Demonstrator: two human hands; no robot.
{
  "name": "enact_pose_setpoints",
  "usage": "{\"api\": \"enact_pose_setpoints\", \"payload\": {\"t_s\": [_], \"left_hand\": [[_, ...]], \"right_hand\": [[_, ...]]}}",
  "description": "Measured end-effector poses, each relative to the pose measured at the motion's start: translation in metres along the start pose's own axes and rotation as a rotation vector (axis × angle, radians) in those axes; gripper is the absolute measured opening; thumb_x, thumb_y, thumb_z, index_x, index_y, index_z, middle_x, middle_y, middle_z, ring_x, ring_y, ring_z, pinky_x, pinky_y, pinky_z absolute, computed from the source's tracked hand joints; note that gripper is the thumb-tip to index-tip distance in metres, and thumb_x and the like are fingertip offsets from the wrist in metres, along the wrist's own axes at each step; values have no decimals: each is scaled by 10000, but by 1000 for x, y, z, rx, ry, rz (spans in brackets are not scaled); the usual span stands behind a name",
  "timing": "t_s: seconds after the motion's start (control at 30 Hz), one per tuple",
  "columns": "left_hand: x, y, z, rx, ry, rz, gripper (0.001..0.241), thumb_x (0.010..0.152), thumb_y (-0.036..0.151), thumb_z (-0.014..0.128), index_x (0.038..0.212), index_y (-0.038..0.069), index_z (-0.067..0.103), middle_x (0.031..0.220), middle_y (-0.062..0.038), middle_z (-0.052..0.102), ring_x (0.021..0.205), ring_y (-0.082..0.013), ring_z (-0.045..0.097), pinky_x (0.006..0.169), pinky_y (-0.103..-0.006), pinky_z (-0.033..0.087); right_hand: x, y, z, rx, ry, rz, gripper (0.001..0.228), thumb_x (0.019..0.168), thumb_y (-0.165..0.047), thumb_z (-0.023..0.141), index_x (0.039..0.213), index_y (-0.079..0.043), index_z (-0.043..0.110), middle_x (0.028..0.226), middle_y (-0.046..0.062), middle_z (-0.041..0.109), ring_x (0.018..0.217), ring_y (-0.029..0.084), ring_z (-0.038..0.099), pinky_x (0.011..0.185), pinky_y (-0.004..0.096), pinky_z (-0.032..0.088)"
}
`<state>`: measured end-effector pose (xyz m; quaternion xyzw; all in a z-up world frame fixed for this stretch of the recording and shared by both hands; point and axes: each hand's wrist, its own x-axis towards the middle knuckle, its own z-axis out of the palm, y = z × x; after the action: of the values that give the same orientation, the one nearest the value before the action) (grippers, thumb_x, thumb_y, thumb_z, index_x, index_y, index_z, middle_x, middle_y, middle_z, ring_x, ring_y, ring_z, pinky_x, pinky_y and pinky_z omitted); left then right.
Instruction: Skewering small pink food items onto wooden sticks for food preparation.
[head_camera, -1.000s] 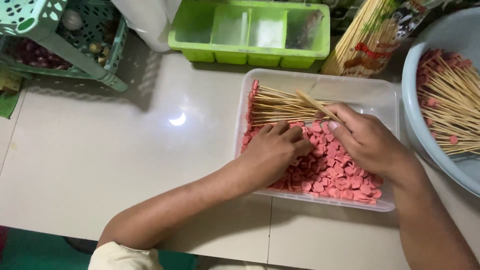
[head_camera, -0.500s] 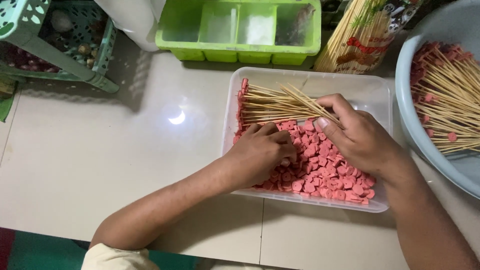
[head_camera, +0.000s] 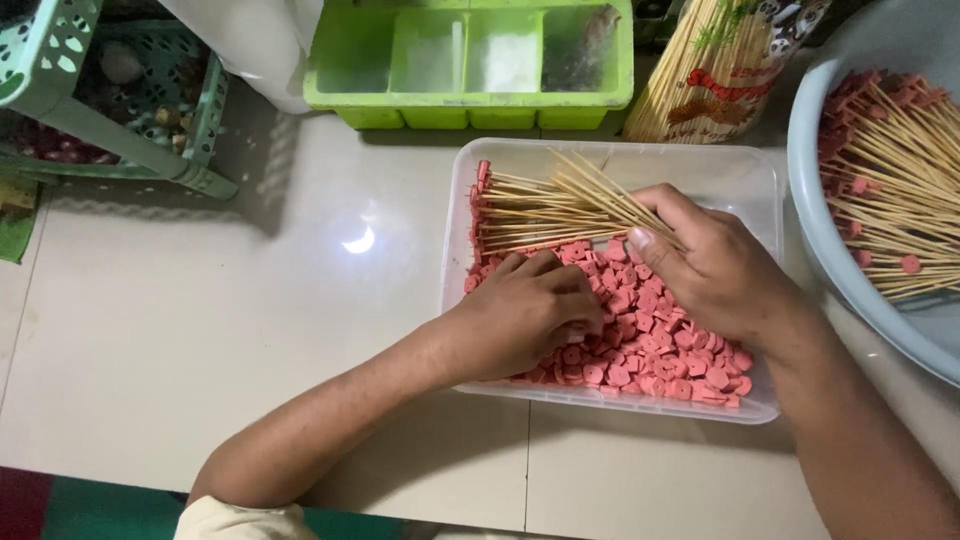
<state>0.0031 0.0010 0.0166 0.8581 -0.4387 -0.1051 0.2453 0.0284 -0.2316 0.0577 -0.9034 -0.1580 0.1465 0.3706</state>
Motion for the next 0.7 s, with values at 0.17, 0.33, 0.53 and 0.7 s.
{"api": "enact_pose_setpoints", "payload": {"t_s": [0.17, 0.33, 0.53, 0.7], "left_hand": [[-1, 3, -12, -51, -79, 57, 63, 962, 196, 670, 996, 209, 721, 1055, 22, 670, 971, -254, 506, 773, -433, 399], [-3, 4, -13, -38, -103, 77, 130, 908, 342, 734, 965, 225, 743, 992, 50, 667, 970, -234, 500, 782, -418, 389], [-4, 4, -12, -17, -154, 77, 188, 841, 239, 673, 1019, 200, 721, 1016, -4, 673, 989, -270, 527, 810, -442, 410], [-3, 7, -18, -48, -219, 36, 152, 873, 262, 705, 1002, 182, 700, 1032, -18, 665, 1006, -269, 547, 864, -462, 416]], "right_hand": [[1, 4, 3, -36, 18, -63, 310, 1026, -237, 534, 1281, -67, 582, 1014, 95, 711, 905, 235, 666, 810, 383, 488], [-1, 1, 3, -43, 27, -67, 329, 1026, -231, 531, 1295, -48, 583, 1077, 98, 731, 965, 239, 683, 830, 389, 497], [-2, 6, 4, -53, 46, -102, 317, 1031, -225, 534, 1282, -41, 590, 1037, 83, 706, 946, 217, 661, 839, 368, 484], [-4, 0, 2, 19, 53, -80, 249, 1048, -202, 504, 1238, -80, 609, 795, 35, 652, 693, 182, 537, 686, 343, 446]]}}
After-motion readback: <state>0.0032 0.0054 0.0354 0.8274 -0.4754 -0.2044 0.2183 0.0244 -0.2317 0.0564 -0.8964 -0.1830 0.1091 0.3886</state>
